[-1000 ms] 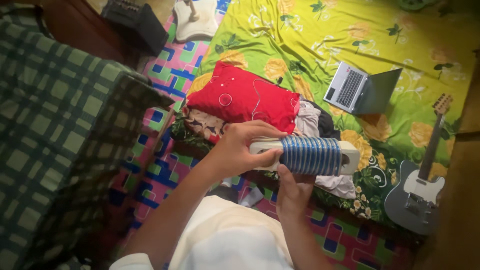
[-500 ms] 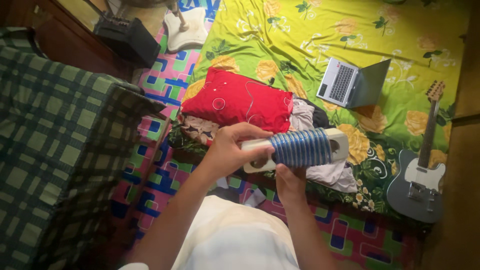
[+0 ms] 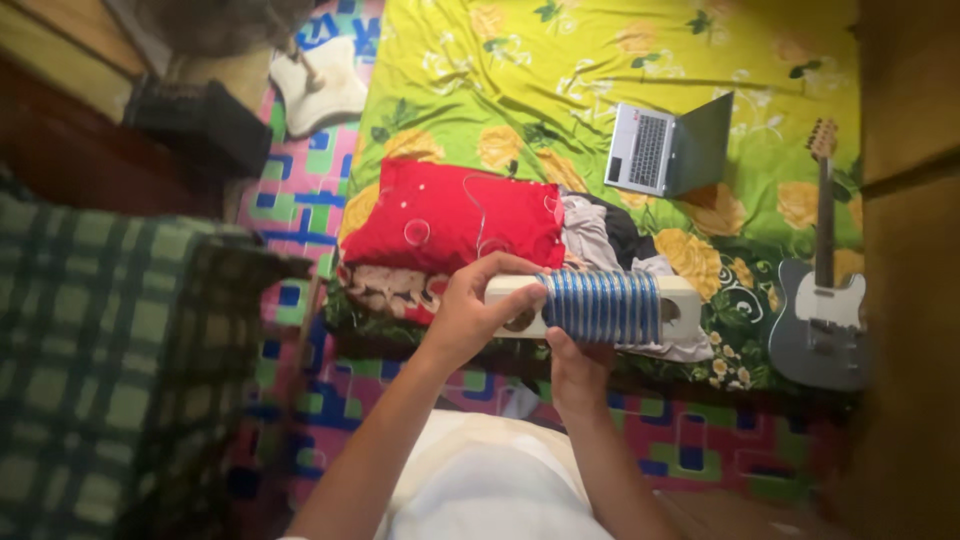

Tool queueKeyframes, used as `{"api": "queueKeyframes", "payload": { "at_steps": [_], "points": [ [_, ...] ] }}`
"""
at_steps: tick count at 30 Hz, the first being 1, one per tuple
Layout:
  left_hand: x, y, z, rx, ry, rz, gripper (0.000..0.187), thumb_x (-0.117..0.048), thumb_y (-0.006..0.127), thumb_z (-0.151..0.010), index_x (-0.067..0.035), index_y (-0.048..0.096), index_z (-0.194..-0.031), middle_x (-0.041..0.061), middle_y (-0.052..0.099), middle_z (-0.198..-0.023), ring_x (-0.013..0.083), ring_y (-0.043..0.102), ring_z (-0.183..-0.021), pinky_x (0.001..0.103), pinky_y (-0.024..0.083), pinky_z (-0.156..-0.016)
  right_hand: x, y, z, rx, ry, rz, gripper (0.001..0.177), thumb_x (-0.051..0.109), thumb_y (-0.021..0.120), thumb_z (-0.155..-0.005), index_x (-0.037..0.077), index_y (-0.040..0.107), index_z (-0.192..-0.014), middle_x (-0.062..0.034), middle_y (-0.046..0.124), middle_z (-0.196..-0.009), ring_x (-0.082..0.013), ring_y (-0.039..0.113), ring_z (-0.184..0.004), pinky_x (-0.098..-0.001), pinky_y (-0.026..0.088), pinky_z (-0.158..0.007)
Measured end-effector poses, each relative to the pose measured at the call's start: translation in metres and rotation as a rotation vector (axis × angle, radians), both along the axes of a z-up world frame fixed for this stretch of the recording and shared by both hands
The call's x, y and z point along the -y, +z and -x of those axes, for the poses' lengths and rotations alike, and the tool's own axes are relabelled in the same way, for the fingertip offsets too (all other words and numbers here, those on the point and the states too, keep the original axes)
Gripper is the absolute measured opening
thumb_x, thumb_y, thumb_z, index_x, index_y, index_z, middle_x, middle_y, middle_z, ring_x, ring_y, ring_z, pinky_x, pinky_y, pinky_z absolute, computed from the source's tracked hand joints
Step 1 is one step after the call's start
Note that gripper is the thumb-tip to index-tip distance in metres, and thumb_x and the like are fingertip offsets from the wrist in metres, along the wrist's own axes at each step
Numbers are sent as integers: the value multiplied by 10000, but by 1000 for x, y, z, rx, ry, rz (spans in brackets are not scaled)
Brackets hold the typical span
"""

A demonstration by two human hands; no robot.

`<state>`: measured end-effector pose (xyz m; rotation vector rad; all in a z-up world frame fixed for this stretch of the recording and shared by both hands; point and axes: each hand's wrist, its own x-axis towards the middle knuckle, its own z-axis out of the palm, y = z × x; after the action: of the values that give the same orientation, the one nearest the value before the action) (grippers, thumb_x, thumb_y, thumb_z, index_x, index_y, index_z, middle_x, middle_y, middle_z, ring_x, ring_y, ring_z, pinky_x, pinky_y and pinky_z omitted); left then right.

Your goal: The person wraps a blue electrical cable around a white power strip by hand.

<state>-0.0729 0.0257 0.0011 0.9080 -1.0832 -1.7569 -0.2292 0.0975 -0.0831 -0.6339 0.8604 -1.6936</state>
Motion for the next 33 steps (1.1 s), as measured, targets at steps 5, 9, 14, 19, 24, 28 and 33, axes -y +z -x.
{"api": "queueKeyframes", "payload": {
  "at_steps": [5,9,14,19,24,28,33],
  "points": [
    [22,-2,-33,-41,-59,-8,333,-150,776,-888,-15,683,-1179,20,719,-1023,81,682,-887,247,575,-770,20,14,-36,-10,-28,79,652,51,773,-873,32,478,-1454,-151,573,-1426,-266,545,-1358,-415,388,-1206],
    [39,-8,-67,-78,-136,-91,328,-139,788,-918,30,680,-1178,65,729,-1023,127,688,-911,284,573,-823,37,34,-63,-66,35,130,755,215,768,-893,65,382,-1524,-197,530,-1490,-296,512,-1406,-432,384,-1215],
    [49,-7,-100,-151,-219,-144,378,-134,786,-896,33,678,-1217,76,743,-1067,133,705,-958,305,588,-858,47,10,-81,-14,171,115,789,318,779,-900,60,380,-1530,-140,532,-1456,-263,500,-1396,-420,373,-1204],
    [55,8,-122,-141,-288,-72,513,-117,800,-866,24,634,-1331,67,722,-1173,129,684,-1066,302,565,-950,36,-62,-77,-551,-8,75,650,359,713,-928,49,495,-1456,-76,556,-1429,-209,518,-1340,-358,396,-1156],
    [54,12,-135,-38,-267,-37,607,-108,766,-844,-10,568,-1409,85,679,-1247,129,635,-1123,299,517,-984,12,-102,-89,-466,-3,-76,570,342,690,-947,23,560,-1401,-70,597,-1395,-201,545,-1306,-341,415,-1141],
    [43,-5,-123,-136,-107,-66,536,-207,650,-895,2,587,-1385,89,675,-1315,157,635,-1186,319,499,-1050,-1,-110,-98,-369,-23,-350,560,316,721,-910,24,566,-1362,-46,602,-1311,-170,553,-1197,-339,446,-1036],
    [44,-20,-105,-80,75,-12,515,-299,604,-936,19,623,-1340,101,696,-1177,172,650,-1088,309,518,-981,15,-95,-115,-52,-70,-504,476,286,728,-1068,-89,586,-1324,-76,530,-1168,-226,430,-1012,-409,325,-854]
  ]
}}
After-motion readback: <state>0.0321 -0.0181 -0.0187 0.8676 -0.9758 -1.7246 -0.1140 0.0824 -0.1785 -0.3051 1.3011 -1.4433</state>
